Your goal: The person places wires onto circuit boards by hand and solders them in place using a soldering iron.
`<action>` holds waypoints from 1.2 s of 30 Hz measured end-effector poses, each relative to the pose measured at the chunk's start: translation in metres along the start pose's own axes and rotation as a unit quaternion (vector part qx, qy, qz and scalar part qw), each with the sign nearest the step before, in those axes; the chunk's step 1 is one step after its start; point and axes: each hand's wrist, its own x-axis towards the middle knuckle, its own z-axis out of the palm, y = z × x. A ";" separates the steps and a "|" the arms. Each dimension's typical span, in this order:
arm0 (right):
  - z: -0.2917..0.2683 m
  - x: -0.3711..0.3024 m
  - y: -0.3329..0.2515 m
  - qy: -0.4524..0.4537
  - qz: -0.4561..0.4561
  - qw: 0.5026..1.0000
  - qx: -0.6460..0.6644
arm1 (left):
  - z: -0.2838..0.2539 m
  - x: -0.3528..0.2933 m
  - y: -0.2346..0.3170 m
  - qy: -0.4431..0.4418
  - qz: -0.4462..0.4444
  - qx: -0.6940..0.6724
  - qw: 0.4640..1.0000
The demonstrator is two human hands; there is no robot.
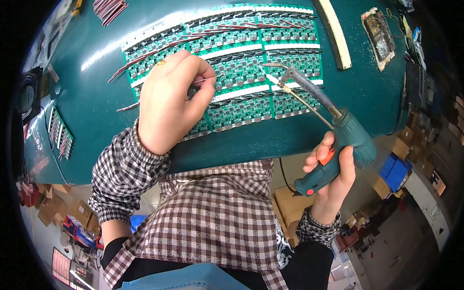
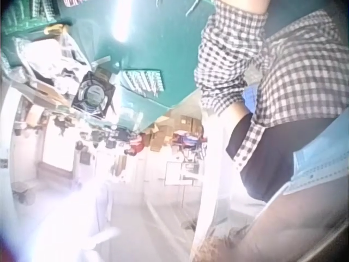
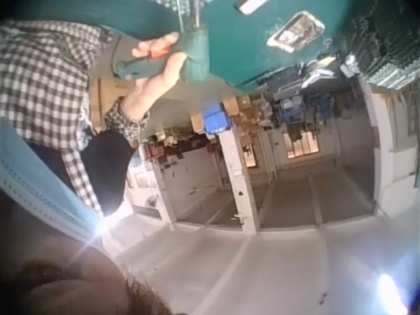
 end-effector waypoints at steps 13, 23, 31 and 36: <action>0.017 -0.010 0.005 0.033 -0.067 0.974 -0.215 | -0.007 0.002 0.013 -0.040 -0.057 0.046 0.997; 0.019 -0.013 0.007 0.034 -0.053 0.977 -0.204 | -0.002 0.002 0.012 -0.029 -0.060 0.068 0.996; 0.029 -0.014 0.015 0.085 -0.054 0.960 -0.261 | 0.001 0.002 0.013 -0.013 -0.062 0.070 0.996; 0.032 -0.014 0.015 0.073 -0.060 0.953 -0.289 | 0.004 0.001 0.012 -0.006 -0.062 0.077 0.995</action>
